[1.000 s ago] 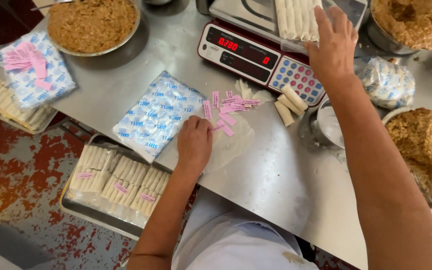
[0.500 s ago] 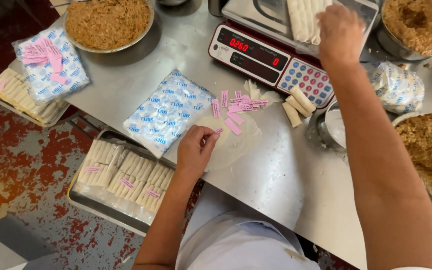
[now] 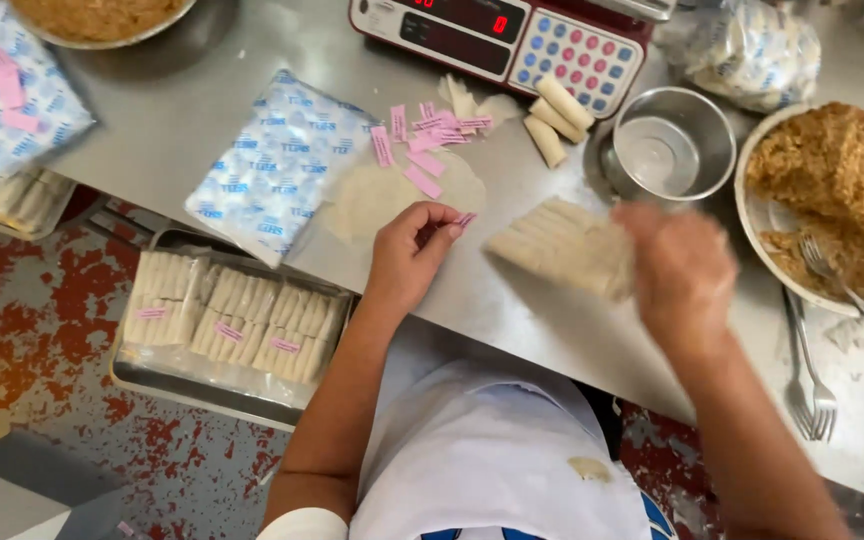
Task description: The person wraps individual rolls by hand, placing fillings into wrappers and rolling them tightly on a metal surface.
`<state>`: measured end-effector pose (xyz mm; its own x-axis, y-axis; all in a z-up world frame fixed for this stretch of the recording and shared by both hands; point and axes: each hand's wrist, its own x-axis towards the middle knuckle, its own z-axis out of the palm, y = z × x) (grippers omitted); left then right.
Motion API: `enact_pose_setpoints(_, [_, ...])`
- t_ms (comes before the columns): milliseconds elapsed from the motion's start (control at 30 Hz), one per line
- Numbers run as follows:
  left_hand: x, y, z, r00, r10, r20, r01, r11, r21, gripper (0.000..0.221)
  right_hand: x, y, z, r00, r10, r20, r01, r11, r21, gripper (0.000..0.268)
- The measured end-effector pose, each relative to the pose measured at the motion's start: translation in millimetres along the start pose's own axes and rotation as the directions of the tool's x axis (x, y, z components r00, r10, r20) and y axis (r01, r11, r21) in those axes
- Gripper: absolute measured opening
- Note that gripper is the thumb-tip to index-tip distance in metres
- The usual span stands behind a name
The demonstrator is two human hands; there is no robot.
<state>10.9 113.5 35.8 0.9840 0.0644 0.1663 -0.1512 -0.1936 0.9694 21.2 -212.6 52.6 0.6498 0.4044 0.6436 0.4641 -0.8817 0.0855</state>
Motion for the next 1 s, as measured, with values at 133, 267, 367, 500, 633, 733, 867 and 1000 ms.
enact_pose_setpoints(133, [-8, -4, 26, 0.994, -0.017, 0.104, 0.03, 0.992, -0.126, 0.015, -24, -46, -72, 0.986, 0.052, 0.16, -0.117, 0.895, 0.431, 0.024])
enact_pose_setpoints(267, [-17, 5, 59, 0.971, -0.007, 0.239, 0.086, 0.943, -0.321, 0.03, -32, -60, -125, 0.881, 0.202, 0.428, -0.411, 0.775, 0.48, 0.048])
enact_pose_setpoints(367, [-27, 25, 80, 0.952, 0.01, 0.307, 0.098, 0.937, -0.336, 0.037, -35, -67, -117, 0.893, 0.278, 0.354, -0.45, 0.591, 0.669, 0.029])
enact_pose_setpoints(500, [-41, 43, 100, 0.947, 0.073, 0.313, -0.023, 0.987, -0.161, 0.039, -44, -73, -87, 0.871, 0.351, 0.343, -0.459, 0.336, 0.823, 0.032])
enact_pose_setpoints(633, [-51, 45, 116, 0.922, 0.111, 0.372, -0.075, 0.991, -0.11, 0.042, -66, -62, -73, 0.806, 0.396, 0.44, -0.494, 0.04, 0.868, 0.032])
enact_pose_setpoints(733, [-62, 53, 129, 0.846, 0.443, 0.296, -0.505, 0.843, 0.185, 0.048, -89, -45, -90, 0.767, 0.428, 0.478, -0.537, 0.02, 0.843, 0.036])
enact_pose_setpoints(867, [-100, 24, 158, 0.593, 0.677, 0.436, -0.79, 0.382, 0.481, 0.053, -129, -37, -115, 0.635, 0.441, 0.634, -0.709, 0.008, 0.705, 0.041])
enact_pose_setpoints(1000, [-98, 27, 162, 0.583, 0.72, 0.375, -0.756, 0.311, 0.576, 0.011, -133, -56, -105, 0.513, 0.376, 0.772, -0.757, -0.225, 0.613, 0.043])
